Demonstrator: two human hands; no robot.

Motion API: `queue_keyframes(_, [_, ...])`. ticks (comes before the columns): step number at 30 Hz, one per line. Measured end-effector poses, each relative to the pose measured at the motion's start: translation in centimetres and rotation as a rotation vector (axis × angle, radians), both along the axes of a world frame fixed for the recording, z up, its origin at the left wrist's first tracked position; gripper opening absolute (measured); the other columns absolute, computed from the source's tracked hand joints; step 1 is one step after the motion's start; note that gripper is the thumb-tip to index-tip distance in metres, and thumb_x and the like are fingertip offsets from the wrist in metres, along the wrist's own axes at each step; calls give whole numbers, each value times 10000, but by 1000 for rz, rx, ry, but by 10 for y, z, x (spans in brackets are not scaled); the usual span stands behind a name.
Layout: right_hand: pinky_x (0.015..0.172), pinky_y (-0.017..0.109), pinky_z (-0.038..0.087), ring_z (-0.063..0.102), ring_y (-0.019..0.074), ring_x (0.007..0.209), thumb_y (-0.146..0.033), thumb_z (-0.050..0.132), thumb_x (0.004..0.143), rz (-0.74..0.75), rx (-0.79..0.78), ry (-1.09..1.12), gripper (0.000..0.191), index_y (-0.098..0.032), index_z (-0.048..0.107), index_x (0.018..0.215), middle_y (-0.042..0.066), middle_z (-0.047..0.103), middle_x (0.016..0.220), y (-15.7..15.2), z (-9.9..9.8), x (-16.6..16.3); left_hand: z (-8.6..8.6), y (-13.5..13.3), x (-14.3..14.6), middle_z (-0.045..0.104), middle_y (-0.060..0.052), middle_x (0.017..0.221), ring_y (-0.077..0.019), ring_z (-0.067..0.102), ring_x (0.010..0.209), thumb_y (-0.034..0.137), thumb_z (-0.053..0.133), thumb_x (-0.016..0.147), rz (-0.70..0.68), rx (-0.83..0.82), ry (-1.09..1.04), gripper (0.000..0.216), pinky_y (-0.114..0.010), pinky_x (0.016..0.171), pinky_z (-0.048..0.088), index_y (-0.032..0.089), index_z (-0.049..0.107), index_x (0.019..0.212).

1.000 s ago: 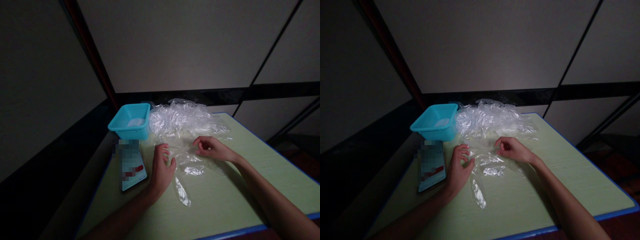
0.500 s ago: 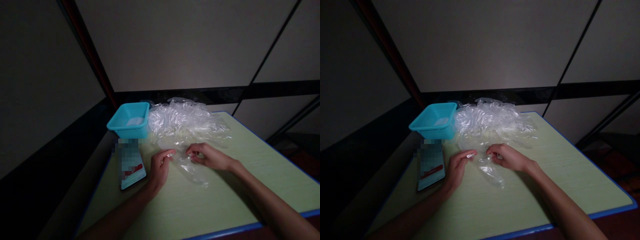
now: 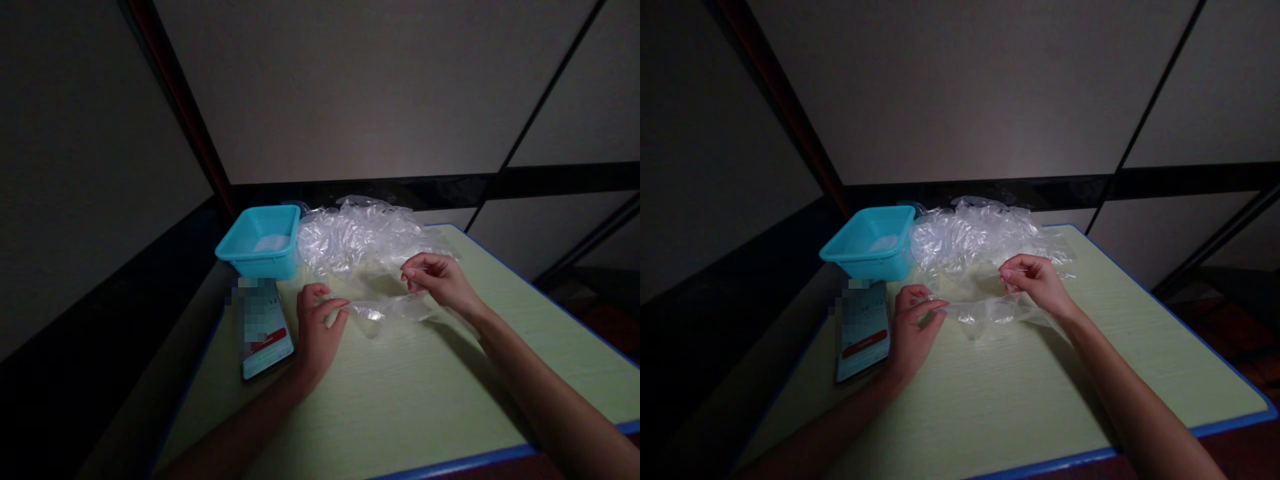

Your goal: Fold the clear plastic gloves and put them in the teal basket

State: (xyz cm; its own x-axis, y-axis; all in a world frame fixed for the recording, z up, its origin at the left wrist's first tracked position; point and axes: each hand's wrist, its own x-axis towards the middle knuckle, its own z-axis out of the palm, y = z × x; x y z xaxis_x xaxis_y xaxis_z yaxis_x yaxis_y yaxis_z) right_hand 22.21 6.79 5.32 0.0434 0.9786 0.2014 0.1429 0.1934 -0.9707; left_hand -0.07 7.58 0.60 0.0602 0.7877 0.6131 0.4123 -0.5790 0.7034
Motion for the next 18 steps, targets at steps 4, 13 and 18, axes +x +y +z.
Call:
queue_keyframes(4, [474,245,447,553,119,489,-508,692,610,-87,-30,59,353,-175,604,689,25,632,601,1,2,4,7,-7,-4,508,-51,1188,-259,437,1152,86,578,725,-49,261,136,145,-480,972,319,209,653,709])
queue_keyframes(13, [462,229,415,530,113,487,-533,601,711,9,-51,-22,365,-170,616,681,30,634,599,-1,3,9,6,-21,-14,575,-45,1199,-302,382,1236,105,533,690,-177,596,435,183,-627,1021,62,240,635,760])
queue_keyframes(18, [382,210,402,486,90,389,-582,547,732,235,-225,-91,426,-175,530,609,-14,546,492,-4,1,13,10,-25,-15,678,-31,968,-246,603,960,98,530,692,-252,559,319,186,-533,991,270,246,624,755])
